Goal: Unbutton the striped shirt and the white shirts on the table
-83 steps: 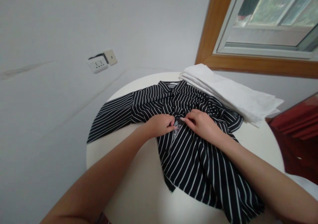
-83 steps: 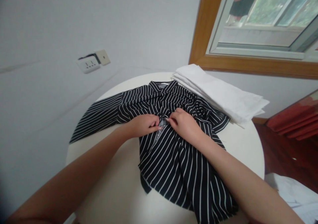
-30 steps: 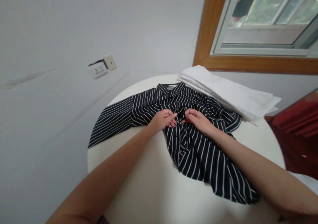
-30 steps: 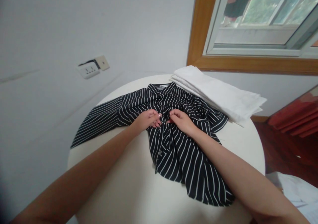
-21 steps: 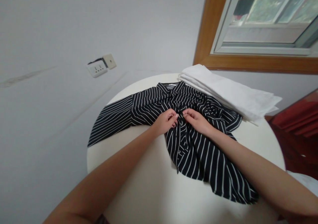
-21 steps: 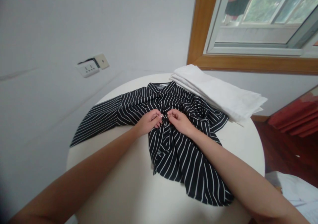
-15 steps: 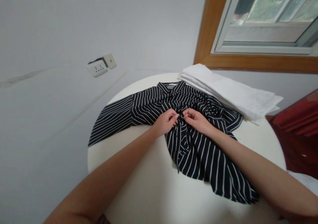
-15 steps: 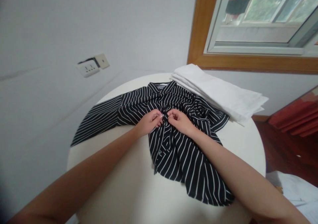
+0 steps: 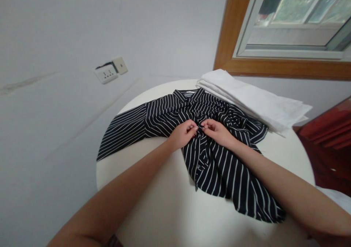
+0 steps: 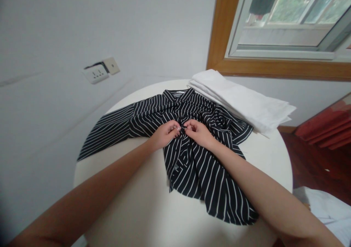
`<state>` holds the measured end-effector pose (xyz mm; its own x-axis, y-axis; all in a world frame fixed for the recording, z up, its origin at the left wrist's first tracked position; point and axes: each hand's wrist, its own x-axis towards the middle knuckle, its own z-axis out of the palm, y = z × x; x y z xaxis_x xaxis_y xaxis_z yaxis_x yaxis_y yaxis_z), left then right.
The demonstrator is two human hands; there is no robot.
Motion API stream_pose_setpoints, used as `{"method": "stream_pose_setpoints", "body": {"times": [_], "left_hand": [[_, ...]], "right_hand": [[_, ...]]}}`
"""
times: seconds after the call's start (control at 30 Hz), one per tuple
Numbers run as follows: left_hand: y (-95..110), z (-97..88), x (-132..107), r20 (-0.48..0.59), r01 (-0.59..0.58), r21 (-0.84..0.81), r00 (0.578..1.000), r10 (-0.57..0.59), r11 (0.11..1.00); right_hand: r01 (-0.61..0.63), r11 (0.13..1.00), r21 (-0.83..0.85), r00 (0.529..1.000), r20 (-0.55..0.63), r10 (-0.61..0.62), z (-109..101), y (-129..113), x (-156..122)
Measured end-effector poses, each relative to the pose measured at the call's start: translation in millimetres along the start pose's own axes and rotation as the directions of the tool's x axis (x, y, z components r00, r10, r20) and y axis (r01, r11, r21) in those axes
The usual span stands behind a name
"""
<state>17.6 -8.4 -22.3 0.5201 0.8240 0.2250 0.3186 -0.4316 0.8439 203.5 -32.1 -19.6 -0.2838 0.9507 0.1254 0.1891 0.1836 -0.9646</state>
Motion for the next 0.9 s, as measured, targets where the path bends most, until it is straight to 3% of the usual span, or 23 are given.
{"method": "stream_pose_setpoints", "body": {"times": [0.23,0.9], "left_hand": [[-3.2,-2.1,3.4,-0.065,0.018,0.050,0.998,-0.015,0.999],[0.8,-1.8,2.3,-0.079,-0.026,0.197,0.996,0.042,0.980]], "right_hand": [[0.003,1.000,0.008,1.000,0.006,-0.003,0.2,-0.9,-0.9],[0.031,0.999,0.010,0.999,-0.014,-0.031,-3.2,0.3,-3.9]]}}
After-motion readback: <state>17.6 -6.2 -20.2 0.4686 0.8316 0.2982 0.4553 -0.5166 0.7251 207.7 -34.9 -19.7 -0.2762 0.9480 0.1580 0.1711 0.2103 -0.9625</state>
